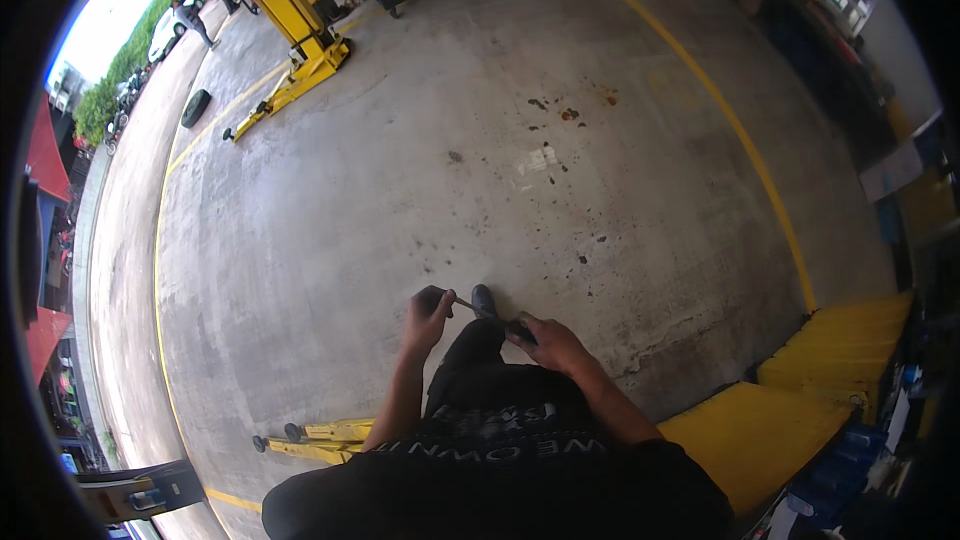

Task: The person uses a screwdriver to pry and secure a plastic panel on the underside of a vehicle that is raised on a lift, periodically returning to a tool drawer to retrieve or swap tools.

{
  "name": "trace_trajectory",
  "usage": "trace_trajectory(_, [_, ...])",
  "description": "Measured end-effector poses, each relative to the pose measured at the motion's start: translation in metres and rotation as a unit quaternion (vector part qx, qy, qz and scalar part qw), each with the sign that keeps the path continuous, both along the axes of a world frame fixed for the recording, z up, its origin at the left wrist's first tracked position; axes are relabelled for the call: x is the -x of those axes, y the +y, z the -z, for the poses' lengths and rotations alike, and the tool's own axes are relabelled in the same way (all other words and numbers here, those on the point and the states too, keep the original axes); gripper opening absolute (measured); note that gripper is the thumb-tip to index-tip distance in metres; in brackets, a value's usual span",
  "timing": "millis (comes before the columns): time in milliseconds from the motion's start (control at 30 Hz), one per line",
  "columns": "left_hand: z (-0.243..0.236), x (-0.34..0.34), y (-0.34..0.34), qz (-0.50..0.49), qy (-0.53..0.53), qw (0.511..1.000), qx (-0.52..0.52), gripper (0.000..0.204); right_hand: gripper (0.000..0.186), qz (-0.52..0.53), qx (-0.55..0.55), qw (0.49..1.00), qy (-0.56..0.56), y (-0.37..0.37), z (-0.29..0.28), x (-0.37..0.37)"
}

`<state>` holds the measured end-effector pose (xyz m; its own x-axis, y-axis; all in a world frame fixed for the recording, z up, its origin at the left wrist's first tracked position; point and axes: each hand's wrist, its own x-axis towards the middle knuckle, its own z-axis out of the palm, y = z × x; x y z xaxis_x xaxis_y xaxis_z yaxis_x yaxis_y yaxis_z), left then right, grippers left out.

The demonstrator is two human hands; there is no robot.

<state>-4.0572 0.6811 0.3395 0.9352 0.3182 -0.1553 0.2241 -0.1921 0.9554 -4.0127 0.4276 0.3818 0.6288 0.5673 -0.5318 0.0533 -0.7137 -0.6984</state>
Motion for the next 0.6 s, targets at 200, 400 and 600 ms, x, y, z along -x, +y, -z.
trace_trajectory(200, [-0.018, -0.259, 0.065, 0.157, 0.048, 0.982, -0.093, 0.033, 0.042, 0.110, 0.007, 0.987, -0.116, 0.059, -0.008, -0.189])
trace_trajectory(400, [0.002, -0.532, 0.097, 0.312, -0.002, 0.941, -0.130, 0.030, 0.032, 0.302, -0.065, 0.947, -0.088, 0.106, 0.022, -0.392])
trace_trajectory(600, [0.000, -0.783, 0.133, 0.444, 0.014, 0.874, -0.199, 0.031, 0.032, 0.352, -0.079, 0.930, -0.066, 0.140, 0.051, -0.635])
